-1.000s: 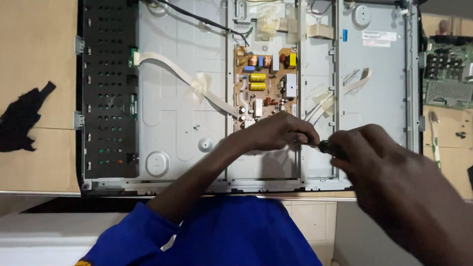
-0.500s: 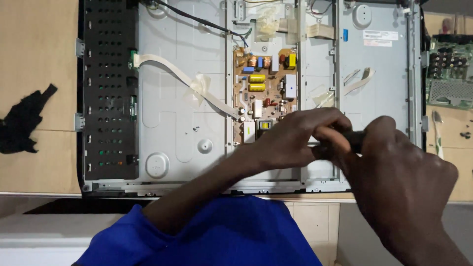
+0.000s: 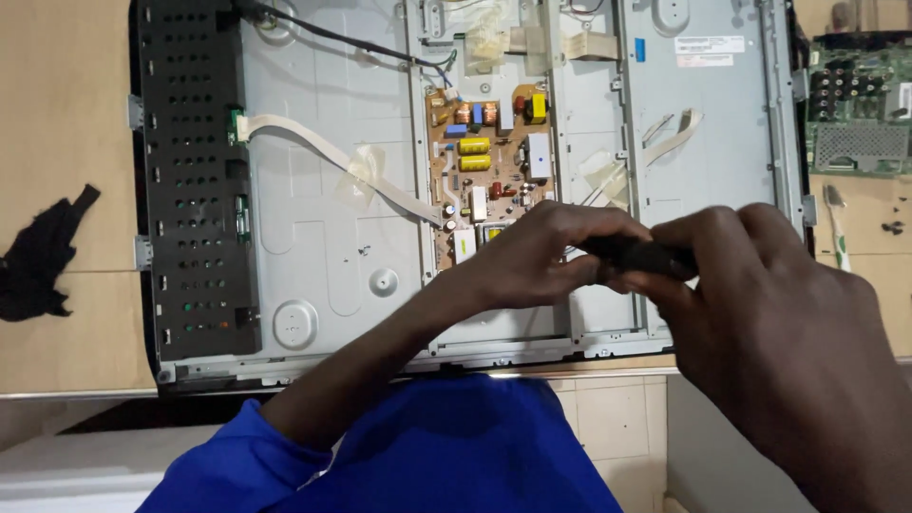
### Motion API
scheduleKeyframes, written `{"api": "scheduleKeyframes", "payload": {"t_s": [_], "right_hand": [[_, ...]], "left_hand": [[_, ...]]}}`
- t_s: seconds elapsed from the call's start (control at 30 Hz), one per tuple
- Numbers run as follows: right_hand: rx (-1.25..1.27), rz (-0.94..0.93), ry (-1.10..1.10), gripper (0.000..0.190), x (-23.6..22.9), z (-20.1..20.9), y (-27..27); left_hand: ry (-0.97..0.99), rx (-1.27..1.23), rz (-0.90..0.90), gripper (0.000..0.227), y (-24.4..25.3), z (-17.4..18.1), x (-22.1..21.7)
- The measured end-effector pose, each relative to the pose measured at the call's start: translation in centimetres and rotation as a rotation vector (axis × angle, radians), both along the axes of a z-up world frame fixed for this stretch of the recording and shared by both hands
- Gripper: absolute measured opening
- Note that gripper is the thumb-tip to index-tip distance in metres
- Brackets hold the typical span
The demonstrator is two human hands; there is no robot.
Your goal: Reconnecting internal ribbon cables and securing components with a screwdriver during a television repair.
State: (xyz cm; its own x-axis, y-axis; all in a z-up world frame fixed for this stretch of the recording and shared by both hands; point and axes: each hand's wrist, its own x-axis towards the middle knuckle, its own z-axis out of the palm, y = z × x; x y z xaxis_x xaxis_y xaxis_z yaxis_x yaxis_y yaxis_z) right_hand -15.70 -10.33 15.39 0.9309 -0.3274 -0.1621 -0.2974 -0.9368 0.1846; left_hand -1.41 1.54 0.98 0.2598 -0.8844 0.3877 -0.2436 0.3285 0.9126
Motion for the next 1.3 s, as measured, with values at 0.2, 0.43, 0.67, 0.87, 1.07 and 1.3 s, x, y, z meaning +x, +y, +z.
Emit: {"api": "scheduleKeyframes", "payload": {"t_s": [0.2,0.43,0.67,0.87,1.07,1.3], "right_hand": [[0.086,-0.022,-0.036,0.042,1.0,-0.1,0.7],[0.011,-0.007,-0.221,0.045,0.5,-1.8,1.6],[-0.047,0.006,-0.294,0.043,0.2,-2.9,2.3],[-0.177,-0.149,-0.285,0.056,-0.1,-4.7,2.0],[0.054,-0.278,-0.216,0.056,-0.2,-1.7,2.3],[0.232,-0.223,-0.336,0.046,-0.8,-2.7,1.9]], "left_hand": [[-0.069,0.029,0.036,0.042,0.2,0.4,-0.1],[0.021,0.050,0.011,0.059,0.3,0.6,-0.2],[0.139,0.004,-0.115,0.058,1.2,2.3,0.0],[-0.034,0.106,-0.114,0.044,0.3,0.4,0.5],[0.021,0.075,-0.210,0.075,-0.1,-0.2,0.6],[0.069,0.146,-0.013,0.037,2.2,0.4,0.6]]}}
